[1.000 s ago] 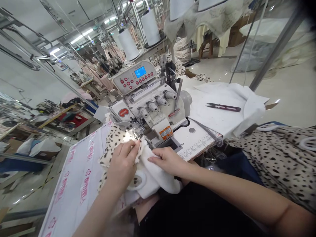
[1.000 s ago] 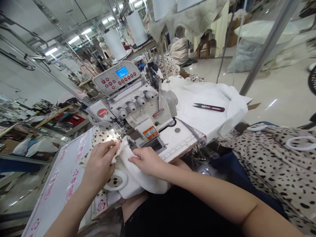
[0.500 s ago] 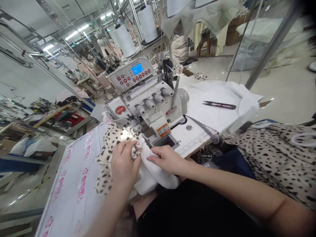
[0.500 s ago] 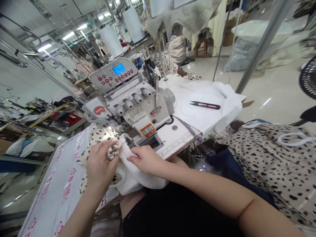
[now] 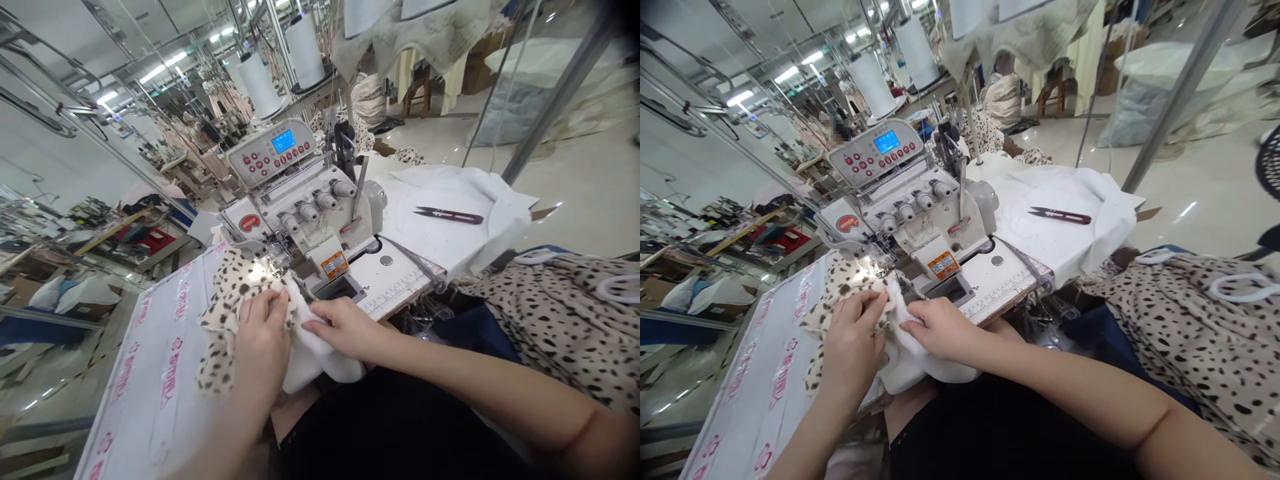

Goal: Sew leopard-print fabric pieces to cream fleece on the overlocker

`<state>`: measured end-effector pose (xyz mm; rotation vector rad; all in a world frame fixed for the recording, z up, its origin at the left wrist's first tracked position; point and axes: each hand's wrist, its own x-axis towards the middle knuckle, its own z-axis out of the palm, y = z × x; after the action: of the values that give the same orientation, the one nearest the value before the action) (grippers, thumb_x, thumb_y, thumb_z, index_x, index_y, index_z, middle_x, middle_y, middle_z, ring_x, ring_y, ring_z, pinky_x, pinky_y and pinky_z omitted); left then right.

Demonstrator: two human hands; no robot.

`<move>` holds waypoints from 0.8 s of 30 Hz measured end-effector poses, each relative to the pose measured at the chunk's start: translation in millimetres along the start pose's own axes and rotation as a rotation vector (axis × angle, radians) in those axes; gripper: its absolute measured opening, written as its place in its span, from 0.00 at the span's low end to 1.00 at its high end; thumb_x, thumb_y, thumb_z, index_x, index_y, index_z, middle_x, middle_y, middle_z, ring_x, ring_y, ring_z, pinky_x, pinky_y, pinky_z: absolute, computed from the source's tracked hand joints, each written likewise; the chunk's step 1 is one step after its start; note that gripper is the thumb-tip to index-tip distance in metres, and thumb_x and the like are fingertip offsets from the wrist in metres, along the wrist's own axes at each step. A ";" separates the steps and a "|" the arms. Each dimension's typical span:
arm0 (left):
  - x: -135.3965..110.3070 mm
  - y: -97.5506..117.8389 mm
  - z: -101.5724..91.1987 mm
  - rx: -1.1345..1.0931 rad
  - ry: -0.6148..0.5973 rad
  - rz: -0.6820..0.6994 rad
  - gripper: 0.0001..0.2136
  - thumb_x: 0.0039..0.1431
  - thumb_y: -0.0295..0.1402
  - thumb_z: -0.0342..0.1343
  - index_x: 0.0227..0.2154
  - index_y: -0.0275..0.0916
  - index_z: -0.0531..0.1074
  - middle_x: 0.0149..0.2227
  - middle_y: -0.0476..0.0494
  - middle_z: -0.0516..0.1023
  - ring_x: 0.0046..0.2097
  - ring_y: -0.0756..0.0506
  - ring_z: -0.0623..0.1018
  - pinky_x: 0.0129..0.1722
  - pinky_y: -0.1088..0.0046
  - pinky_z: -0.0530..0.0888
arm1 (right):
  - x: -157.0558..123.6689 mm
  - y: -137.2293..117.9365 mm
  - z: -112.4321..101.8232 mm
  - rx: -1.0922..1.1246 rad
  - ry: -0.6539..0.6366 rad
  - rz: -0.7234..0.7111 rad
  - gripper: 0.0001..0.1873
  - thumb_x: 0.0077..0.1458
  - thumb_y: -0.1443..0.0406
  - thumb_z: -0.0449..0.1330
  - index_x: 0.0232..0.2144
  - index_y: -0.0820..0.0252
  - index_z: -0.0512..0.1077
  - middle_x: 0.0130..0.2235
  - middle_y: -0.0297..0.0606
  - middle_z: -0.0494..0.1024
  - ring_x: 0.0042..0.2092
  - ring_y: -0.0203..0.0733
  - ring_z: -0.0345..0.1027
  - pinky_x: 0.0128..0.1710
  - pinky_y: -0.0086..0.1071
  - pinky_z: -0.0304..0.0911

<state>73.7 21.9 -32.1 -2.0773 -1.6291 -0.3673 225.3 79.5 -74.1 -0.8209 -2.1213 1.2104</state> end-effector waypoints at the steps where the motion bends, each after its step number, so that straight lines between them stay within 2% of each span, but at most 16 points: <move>1: -2.9 2.1 1.2 -0.020 0.010 -0.037 0.21 0.45 0.17 0.48 0.45 0.32 0.68 0.41 0.38 0.67 0.42 0.42 0.65 0.42 0.65 0.68 | -2.2 -1.8 -1.4 -0.014 -0.021 0.005 0.15 0.53 0.64 0.54 0.18 0.62 0.57 0.19 0.27 0.58 0.23 0.29 0.52 0.23 0.25 0.41; 5: -8.1 4.1 5.6 -0.070 0.028 -0.086 0.22 0.45 0.17 0.48 0.46 0.34 0.67 0.43 0.38 0.66 0.44 0.42 0.65 0.44 0.64 0.68 | -5.6 -0.6 -1.6 -0.036 -0.056 0.030 0.14 0.54 0.65 0.53 0.19 0.62 0.57 0.19 0.27 0.59 0.23 0.29 0.53 0.23 0.25 0.41; 10: 2.0 -0.1 9.7 -0.078 0.009 -0.071 0.23 0.44 0.17 0.47 0.46 0.32 0.67 0.41 0.38 0.66 0.43 0.42 0.65 0.43 0.64 0.68 | 7.1 10.7 4.1 -0.048 0.010 0.014 0.18 0.54 0.62 0.53 0.17 0.62 0.54 0.18 0.27 0.57 0.22 0.29 0.51 0.22 0.26 0.41; 14: 10.1 -1.6 8.0 -0.065 -0.019 -0.074 0.23 0.44 0.17 0.48 0.46 0.32 0.67 0.39 0.39 0.65 0.42 0.42 0.64 0.41 0.65 0.68 | 15.6 9.8 3.5 -0.038 0.037 -0.016 0.17 0.54 0.62 0.53 0.17 0.62 0.55 0.17 0.27 0.56 0.22 0.29 0.51 0.22 0.25 0.41; 19: 6.4 6.1 4.5 -0.062 0.024 -0.055 0.16 0.47 0.19 0.49 0.41 0.30 0.70 0.31 0.42 0.65 0.36 0.45 0.65 0.36 0.68 0.68 | 6.9 4.3 4.2 -0.024 0.013 0.014 0.14 0.53 0.64 0.53 0.18 0.62 0.58 0.18 0.28 0.59 0.22 0.29 0.53 0.22 0.26 0.41; 24: 2.4 10.3 8.7 -0.020 0.035 0.005 0.14 0.51 0.21 0.48 0.42 0.29 0.69 0.30 0.42 0.66 0.35 0.45 0.66 0.35 0.69 0.68 | -0.1 7.8 5.8 -0.003 0.020 0.034 0.16 0.53 0.63 0.53 0.17 0.62 0.56 0.17 0.27 0.58 0.21 0.29 0.51 0.21 0.26 0.41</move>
<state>83.5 26.5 -40.5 -2.0774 -1.6057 -0.4179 223.0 79.4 -83.5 -0.8700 -2.1016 1.2115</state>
